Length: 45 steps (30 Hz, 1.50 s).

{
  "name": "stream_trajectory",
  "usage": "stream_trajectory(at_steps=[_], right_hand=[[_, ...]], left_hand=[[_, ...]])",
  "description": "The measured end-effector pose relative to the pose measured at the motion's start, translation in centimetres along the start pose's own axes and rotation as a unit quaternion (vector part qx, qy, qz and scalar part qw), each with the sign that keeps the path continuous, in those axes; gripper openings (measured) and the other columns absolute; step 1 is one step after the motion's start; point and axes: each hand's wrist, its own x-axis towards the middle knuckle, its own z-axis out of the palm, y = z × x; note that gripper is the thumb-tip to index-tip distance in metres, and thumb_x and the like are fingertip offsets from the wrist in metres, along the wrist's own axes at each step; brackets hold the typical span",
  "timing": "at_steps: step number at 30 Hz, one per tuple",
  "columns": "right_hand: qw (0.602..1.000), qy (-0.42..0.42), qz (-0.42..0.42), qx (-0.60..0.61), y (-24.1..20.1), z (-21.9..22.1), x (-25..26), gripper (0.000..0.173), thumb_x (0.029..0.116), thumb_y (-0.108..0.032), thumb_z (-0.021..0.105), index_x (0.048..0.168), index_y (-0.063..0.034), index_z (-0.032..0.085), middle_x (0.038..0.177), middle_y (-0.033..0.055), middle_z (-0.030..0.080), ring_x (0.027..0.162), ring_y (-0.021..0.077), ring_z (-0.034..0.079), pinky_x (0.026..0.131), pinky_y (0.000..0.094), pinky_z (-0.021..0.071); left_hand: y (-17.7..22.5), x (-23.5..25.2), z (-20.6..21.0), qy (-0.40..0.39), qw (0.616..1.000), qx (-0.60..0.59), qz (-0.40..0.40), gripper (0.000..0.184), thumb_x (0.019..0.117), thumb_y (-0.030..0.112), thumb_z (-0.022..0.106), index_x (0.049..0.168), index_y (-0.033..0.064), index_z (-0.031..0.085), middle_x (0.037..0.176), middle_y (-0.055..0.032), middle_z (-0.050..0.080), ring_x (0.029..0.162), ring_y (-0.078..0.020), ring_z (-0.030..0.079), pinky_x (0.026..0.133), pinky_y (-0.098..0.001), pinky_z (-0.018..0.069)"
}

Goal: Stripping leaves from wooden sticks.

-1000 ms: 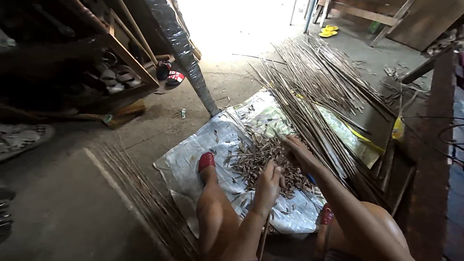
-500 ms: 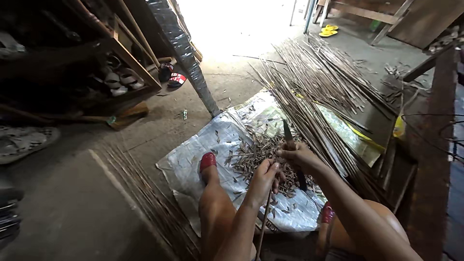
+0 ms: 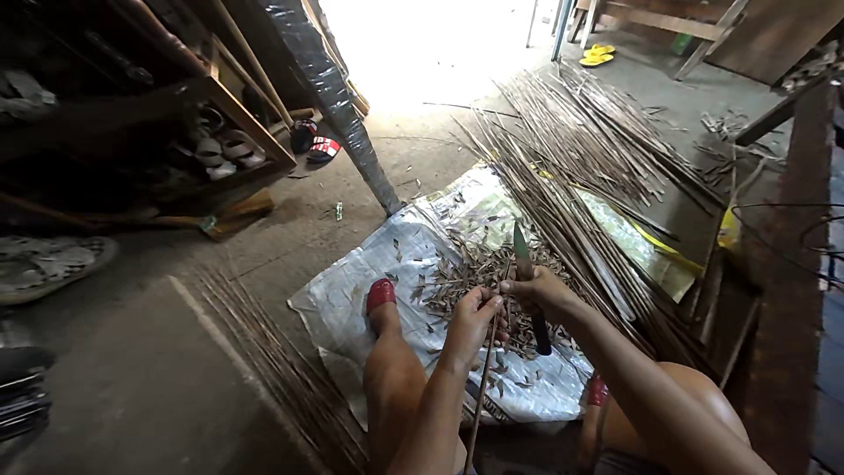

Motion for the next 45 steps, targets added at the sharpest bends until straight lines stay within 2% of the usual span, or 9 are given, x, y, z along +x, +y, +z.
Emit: stream_trajectory(at_steps=[6, 10, 13, 19, 22, 29, 33, 39, 45], right_hand=[[0.999, -0.037, -0.009, 0.011, 0.2, -0.2, 0.2, 0.02, 0.0983, -0.006, 0.061, 0.08, -0.0098, 0.054, 0.054, -0.0071, 0.046, 0.042, 0.0001, 0.041, 0.043, 0.0157, 0.0361], [0.999, -0.04, -0.01, 0.008, 0.1, -0.1, 0.3, 0.018, 0.0998, -0.004, 0.059, 0.083, -0.0083, 0.055, 0.054, -0.0068, 0.047, 0.042, -0.0001, 0.041, 0.043, 0.0151, 0.0363], [0.999, -0.025, -0.024, 0.009, 0.1, 0.3, 0.1, 0.016, 0.1027, -0.006, 0.055, 0.087, -0.0069, 0.058, 0.058, -0.0065, 0.05, 0.043, -0.0005, 0.041, 0.043, 0.015, 0.036], [0.996, -0.026, -0.065, -0.051, 1.1, 2.2, -0.8, 0.042, 0.1111, -0.036, 0.021, 0.11, -0.0065, 0.05, 0.072, -0.0056, 0.048, 0.052, 0.0003, 0.041, 0.048, 0.0154, 0.0347], [0.99, -0.032, -0.108, -0.08, 1.4, 3.1, -1.2, 0.033, 0.1097, -0.026, 0.029, 0.127, -0.004, 0.047, 0.074, -0.0063, 0.044, 0.055, 0.0007, 0.04, 0.05, 0.0174, 0.0354], [0.98, -0.019, -0.165, -0.106, 2.1, 3.4, -0.9, 0.037, 0.1093, -0.023, 0.036, 0.136, -0.0012, 0.051, 0.077, -0.0069, 0.048, 0.058, -0.0015, 0.043, 0.052, 0.0159, 0.0375], [0.946, -0.014, -0.23, -0.23, 2.7, 2.7, -0.5, 0.047, 0.1098, -0.027, 0.036, 0.142, 0.0039, 0.05, 0.092, 0.0023, 0.059, 0.07, 0.0012, 0.048, 0.067, 0.02, 0.0438], [0.901, 0.008, -0.295, -0.318, 4.1, 1.8, 0.4, 0.053, 0.1095, -0.034, 0.035, 0.144, 0.0013, 0.053, 0.126, 0.0185, 0.067, 0.105, 0.0205, 0.066, 0.094, 0.0411, 0.0514], [0.843, 0.087, -0.378, -0.372, 4.3, 1.1, 0.9, 0.044, 0.1057, -0.027, 0.048, 0.139, -0.0018, 0.061, 0.111, 0.0172, 0.071, 0.091, 0.0262, 0.07, 0.081, 0.0464, 0.0564]], left_hand=[[-0.1, 0.1, 0.1, 0.017, 1.0, -0.018, -0.002, 0.018, 0.1096, 0.009, 0.043, 0.11, -0.0033, 0.056, 0.074, -0.0041, 0.059, 0.056, -0.0119, 0.062, 0.054, -0.0264, 0.058], [-0.8, 0.3, 0.6, 0.057, 0.984, 0.163, 0.049, 0.027, 0.1107, 0.016, 0.042, 0.124, -0.0024, 0.056, 0.079, -0.0031, 0.051, 0.053, -0.0077, 0.05, 0.051, -0.0231, 0.0479], [-0.6, 0.5, 0.6, 0.083, 0.969, 0.226, 0.063, 0.027, 0.1096, 0.02, 0.047, 0.123, -0.0012, 0.06, 0.083, -0.0054, 0.055, 0.058, -0.0099, 0.051, 0.055, -0.0259, 0.0465], [-0.3, 1.0, 0.5, 0.118, 0.97, 0.2, 0.074, 0.024, 0.1088, 0.018, 0.05, 0.12, -0.0008, 0.06, 0.084, -0.0054, 0.057, 0.055, -0.0082, 0.05, 0.053, -0.0249, 0.0452], [-0.3, 1.0, 0.4, 0.136, 0.966, 0.199, 0.093, 0.023, 0.1074, 0.015, 0.051, 0.12, -0.0014, 0.061, 0.088, -0.0072, 0.061, 0.06, -0.0087, 0.052, 0.055, -0.0257, 0.0452], [-0.2, 0.8, 0.5, 0.14, 0.98, 0.106, 0.091, 0.021, 0.1082, 0.014, 0.05, 0.117, -0.0025, 0.059, 0.08, -0.0039, 0.057, 0.05, -0.0043, 0.048, 0.046, -0.0189, 0.0432], [0.1, 0.6, 0.4, 0.127, 0.99, 0.003, 0.064, 0.02, 0.1097, 0.012, 0.044, 0.117, -0.0029, 0.056, 0.074, -0.0016, 0.052, 0.045, -0.0025, 0.044, 0.041, -0.0161, 0.0406], [0.5, 0.1, 0.2, 0.102, 0.99, -0.089, 0.041, 0.017, 0.1101, 0.01, 0.042, 0.11, -0.0011, 0.055, 0.064, 0.0014, 0.046, 0.041, -0.0017, 0.039, 0.038, -0.0146, 0.0362], [0.4, -0.3, 0.0, 0.075, 0.992, -0.094, 0.037, 0.016, 0.1101, 0.01, 0.041, 0.104, 0.0012, 0.054, 0.064, 0.0018, 0.047, 0.04, -0.001, 0.038, 0.036, -0.0139, 0.0351]])
